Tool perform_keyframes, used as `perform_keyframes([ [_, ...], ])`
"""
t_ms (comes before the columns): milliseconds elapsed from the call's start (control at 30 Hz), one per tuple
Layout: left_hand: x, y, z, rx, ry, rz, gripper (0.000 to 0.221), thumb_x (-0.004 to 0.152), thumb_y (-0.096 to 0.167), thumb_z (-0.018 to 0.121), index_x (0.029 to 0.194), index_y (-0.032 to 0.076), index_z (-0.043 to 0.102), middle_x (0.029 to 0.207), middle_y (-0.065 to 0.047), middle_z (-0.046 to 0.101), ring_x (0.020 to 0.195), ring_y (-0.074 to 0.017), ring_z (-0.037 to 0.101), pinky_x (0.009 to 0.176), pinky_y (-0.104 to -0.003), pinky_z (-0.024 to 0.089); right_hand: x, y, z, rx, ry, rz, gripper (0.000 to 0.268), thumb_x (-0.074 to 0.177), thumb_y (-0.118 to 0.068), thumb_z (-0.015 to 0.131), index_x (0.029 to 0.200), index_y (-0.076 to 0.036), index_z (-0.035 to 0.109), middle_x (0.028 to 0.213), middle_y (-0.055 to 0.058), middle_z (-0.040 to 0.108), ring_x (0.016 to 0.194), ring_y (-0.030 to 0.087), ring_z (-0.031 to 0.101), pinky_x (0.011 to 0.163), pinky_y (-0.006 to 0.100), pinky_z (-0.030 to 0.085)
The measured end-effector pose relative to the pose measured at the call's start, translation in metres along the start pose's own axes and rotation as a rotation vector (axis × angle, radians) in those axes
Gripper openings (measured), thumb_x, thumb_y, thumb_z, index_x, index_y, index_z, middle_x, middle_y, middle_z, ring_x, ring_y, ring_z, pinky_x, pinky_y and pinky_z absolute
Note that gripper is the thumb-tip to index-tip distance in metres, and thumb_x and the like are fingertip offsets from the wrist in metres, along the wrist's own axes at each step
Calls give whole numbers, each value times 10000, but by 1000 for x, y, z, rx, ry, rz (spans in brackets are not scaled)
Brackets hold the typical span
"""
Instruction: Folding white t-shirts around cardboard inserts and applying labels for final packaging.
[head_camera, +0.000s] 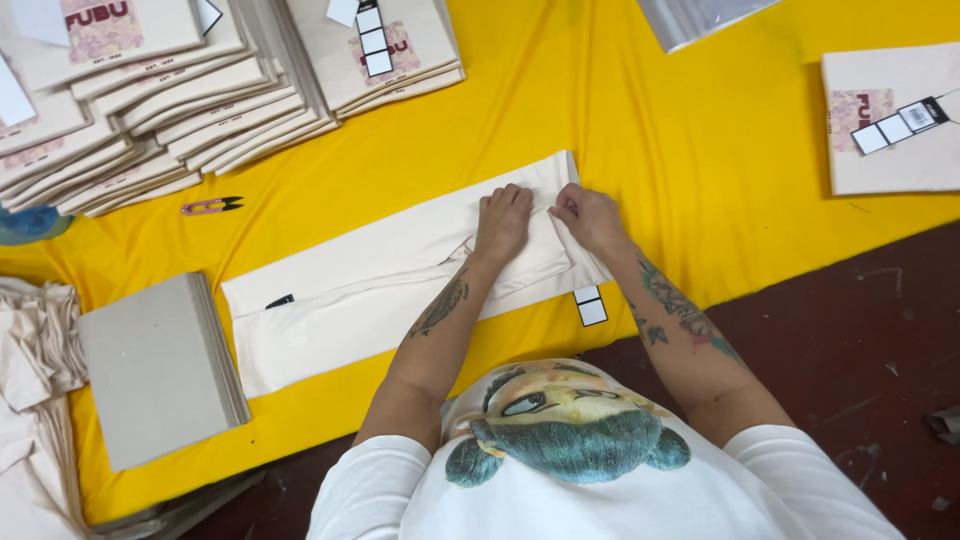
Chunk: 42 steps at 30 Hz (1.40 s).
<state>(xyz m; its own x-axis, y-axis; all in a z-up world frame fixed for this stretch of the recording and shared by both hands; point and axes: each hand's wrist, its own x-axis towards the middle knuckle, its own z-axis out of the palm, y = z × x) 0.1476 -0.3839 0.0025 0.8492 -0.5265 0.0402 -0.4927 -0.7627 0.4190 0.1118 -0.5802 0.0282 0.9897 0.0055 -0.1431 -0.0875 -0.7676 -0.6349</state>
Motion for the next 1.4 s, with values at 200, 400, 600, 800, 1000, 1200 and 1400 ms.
perform_keyframes([
  [200, -9, 7, -16, -107, 73, 77, 332, 1064, 458, 468, 1074, 152, 597, 1017, -28, 549, 1085, -242, 565, 980, -463, 403, 11, 23, 29, -88, 105, -26, 113, 964, -277, 725, 966, -178, 672, 855, 24, 715, 896, 239, 727, 825, 398, 575],
  [400, -2, -2, 7, -106, 42, 129, 171, 1015, 346, 566, 1074, 192, 611, 1075, -23, 542, 1119, -248, 512, 970, -457, 394, 9, 23, 30, -55, 129, -34, 112, 957, -248, 716, 981, -165, 645, 846, 39, 706, 861, 261, 720, 800, 417, 568],
  [600, 0, -3, 8, -86, 95, 160, 204, 1054, 337, 498, 1088, 182, 627, 1061, -60, 587, 1075, -288, 572, 931, -465, 438, -15, -12, 23, 4, 361, -93, 201, 976, -246, 709, 1118, -129, 629, 1011, 129, 638, 923, 343, 695, 807, 488, 577],
  [800, 0, -11, 15, -182, 125, 165, 172, 1035, 355, 561, 1097, 214, 638, 1040, -23, 596, 1052, -253, 598, 924, -406, 457, -81, -47, 70, -122, 366, -517, 129, 1002, -256, 609, 995, -149, 680, 935, 64, 622, 974, 309, 657, 841, 408, 542],
  [1000, 24, -23, 23, -335, 17, 103, 175, 921, 353, 693, 985, 199, 638, 940, -30, 629, 977, -287, 644, 873, -460, 484, -87, -74, 67, -388, 245, -479, 528, 943, -601, 622, 1264, -182, 628, 1054, 32, 627, 1128, 277, 599, 944, 489, 478],
  [1200, -45, -78, -24, -454, 273, -72, 359, 931, 262, 725, 1260, 130, 670, 1179, -141, 695, 1187, -361, 640, 1035, -475, 490, -66, -104, 78, -415, 146, -253, 698, 797, -759, 670, 1093, -128, 641, 1005, 114, 669, 1061, 343, 638, 951, 557, 437],
  [1400, -255, -263, -99, 489, 709, -410, 586, 726, 253, 901, 1245, 58, 712, 1143, -161, 704, 1216, -360, 598, 1069, -484, 451, -68, -108, 86, -375, 244, -240, 701, 796, -763, 691, 999, -94, 639, 975, 133, 655, 1076, 361, 633, 984, 553, 421],
])
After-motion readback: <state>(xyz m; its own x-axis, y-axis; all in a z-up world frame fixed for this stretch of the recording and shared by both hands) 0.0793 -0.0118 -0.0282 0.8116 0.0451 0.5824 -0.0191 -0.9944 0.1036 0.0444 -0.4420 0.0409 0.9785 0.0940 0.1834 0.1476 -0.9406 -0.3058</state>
